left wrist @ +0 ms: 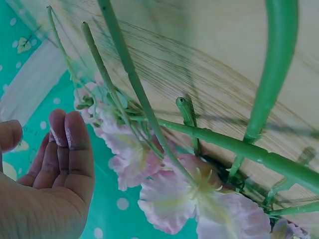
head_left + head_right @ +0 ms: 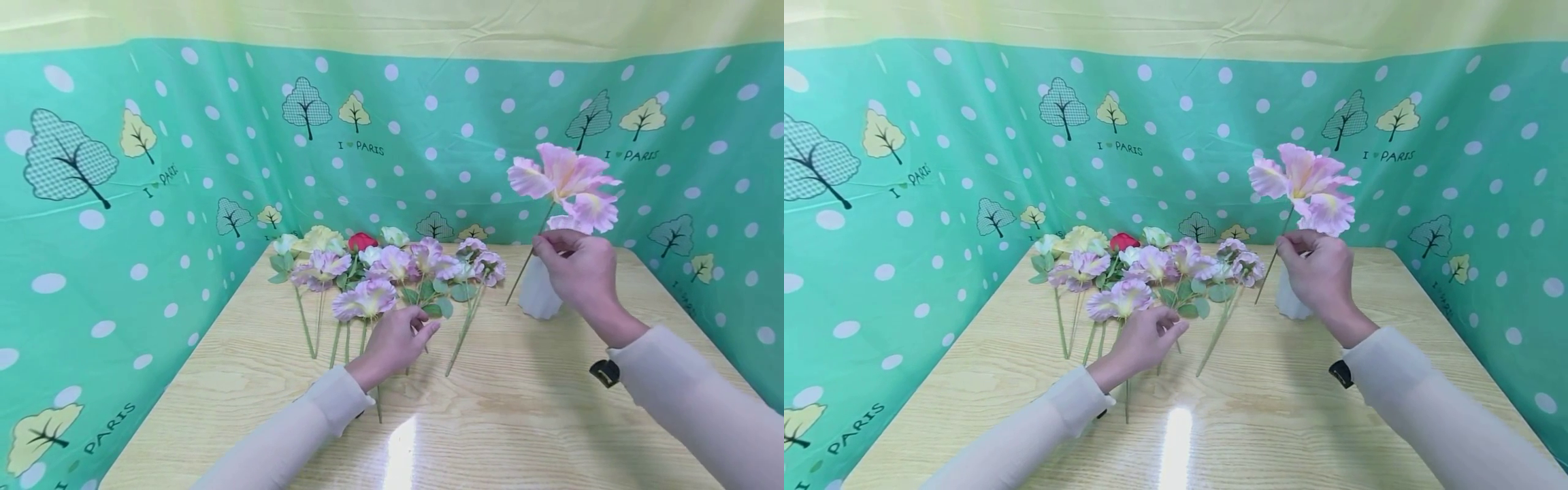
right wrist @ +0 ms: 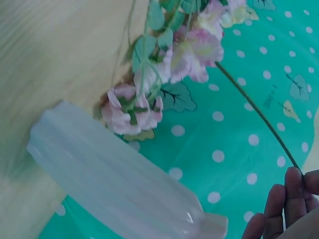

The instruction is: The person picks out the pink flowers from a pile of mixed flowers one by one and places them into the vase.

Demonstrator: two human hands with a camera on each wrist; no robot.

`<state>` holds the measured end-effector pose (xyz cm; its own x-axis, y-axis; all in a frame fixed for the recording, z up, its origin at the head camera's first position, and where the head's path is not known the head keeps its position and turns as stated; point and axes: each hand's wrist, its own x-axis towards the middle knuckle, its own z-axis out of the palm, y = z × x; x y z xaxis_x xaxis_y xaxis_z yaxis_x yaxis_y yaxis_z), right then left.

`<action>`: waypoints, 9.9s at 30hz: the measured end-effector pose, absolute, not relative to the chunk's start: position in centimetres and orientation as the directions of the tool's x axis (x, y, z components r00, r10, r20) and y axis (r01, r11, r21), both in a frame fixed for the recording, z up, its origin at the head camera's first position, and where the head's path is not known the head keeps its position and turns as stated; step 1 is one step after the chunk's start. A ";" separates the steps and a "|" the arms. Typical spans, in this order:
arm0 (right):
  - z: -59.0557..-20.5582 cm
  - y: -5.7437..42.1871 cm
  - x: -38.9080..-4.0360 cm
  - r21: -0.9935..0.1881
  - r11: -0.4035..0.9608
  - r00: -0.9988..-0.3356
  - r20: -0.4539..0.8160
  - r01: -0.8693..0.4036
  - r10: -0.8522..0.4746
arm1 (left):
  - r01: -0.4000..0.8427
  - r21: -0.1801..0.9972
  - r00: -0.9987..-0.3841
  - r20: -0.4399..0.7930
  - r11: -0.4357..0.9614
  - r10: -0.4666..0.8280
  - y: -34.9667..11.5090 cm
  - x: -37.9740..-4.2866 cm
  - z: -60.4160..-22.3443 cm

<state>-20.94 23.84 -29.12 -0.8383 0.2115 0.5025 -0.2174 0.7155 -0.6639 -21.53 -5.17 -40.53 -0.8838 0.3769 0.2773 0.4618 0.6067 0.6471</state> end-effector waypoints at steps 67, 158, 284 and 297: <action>-25.9 31.1 -25.0 -0.699 0.715 -0.766 0.453 0.011 0.455 | 0.447 0.653 -0.889 0.254 0.611 0.380 -5.0 -21.5 -40.6; -38.2 25.0 -18.7 -0.603 0.788 -0.893 0.414 -0.123 0.178 | 0.376 0.428 -0.909 -0.001 0.822 0.417 2.3 -23.7 -42.4; -34.5 20.8 -19.9 -0.625 0.674 -0.744 0.647 -0.393 0.166 | 0.682 0.423 -0.708 0.587 0.597 0.392 1.1 -20.8 -40.8; -32.4 23.9 -20.2 -0.563 0.737 -0.664 0.717 -0.374 0.211 | 0.552 0.548 -0.828 0.452 0.629 0.332 -1.3 -21.8 -41.0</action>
<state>-20.23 23.93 -32.35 -0.6640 0.2110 0.7174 -0.3739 0.7371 -0.5629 -21.77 -1.34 -41.02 -0.8278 0.3325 0.4519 0.5517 0.6289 0.5478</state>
